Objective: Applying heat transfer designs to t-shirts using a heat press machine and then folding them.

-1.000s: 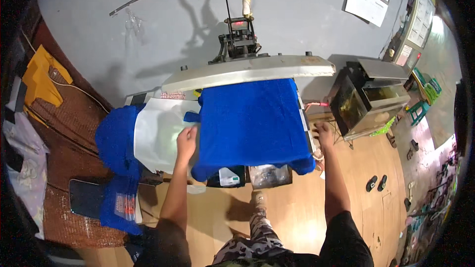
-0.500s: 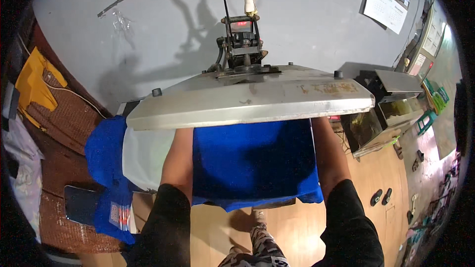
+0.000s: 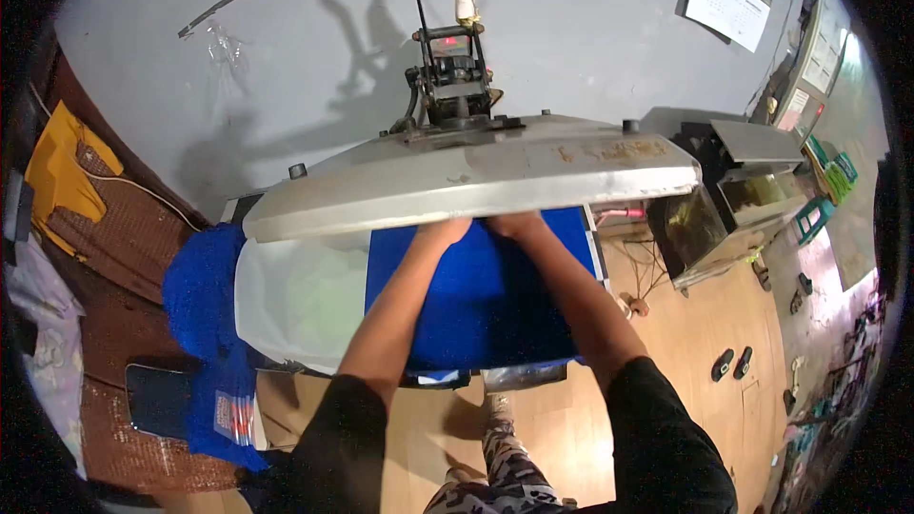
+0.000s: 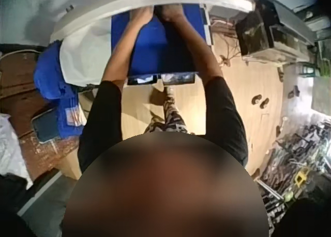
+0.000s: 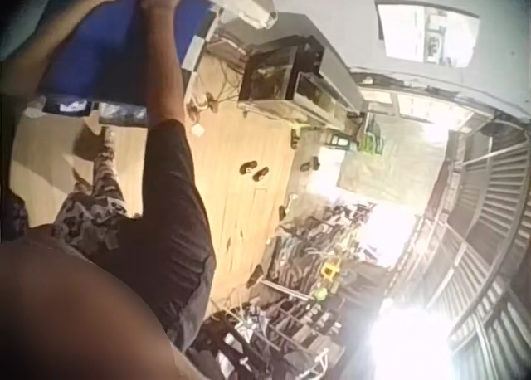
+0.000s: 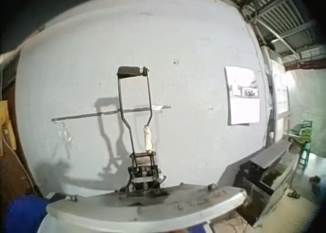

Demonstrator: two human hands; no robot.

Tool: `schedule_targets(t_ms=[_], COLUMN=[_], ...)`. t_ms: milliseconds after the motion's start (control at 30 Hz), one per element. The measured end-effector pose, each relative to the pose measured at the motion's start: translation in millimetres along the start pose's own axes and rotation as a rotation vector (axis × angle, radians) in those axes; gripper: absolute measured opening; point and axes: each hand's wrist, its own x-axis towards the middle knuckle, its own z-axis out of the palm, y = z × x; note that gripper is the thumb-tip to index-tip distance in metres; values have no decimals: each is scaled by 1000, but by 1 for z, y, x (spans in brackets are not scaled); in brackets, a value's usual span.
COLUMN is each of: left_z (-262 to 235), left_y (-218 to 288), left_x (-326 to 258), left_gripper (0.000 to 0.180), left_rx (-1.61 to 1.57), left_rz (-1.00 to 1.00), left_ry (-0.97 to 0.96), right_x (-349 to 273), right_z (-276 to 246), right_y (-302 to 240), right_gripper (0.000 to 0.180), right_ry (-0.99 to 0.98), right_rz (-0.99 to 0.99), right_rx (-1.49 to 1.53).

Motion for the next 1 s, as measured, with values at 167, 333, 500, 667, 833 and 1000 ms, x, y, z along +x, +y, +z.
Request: schedule_targets(t_ms=[167,333,500,667,833,1000], left_z=[8,-32,-93,-124,-119,-130], left_y=[36,61,65,55,35,8], left_x=[-22,-104,-189,-261,-298,-301], left_gripper=[56,67,77,77,78,74], left_rx=[95,223,240,262,-418,-806], left_rz=[-156,-161,-176,-301,-561,-633], left_ry=[-116,-92,-133,-121,145,-52], right_x=[-29,-110,-187,-250,-270,-275], right_z=[-30,-91,-155,-190,-171,-163], right_y=[-37,-76,-84,-88,-78,-81], right_gripper=[59,67,73,72,70,63], right_ry=[-171,-45,-53,-167,90,179], right_rz=[280,296,303,493,500,662], right_rx=[47,-79,-131,-45,909,756])
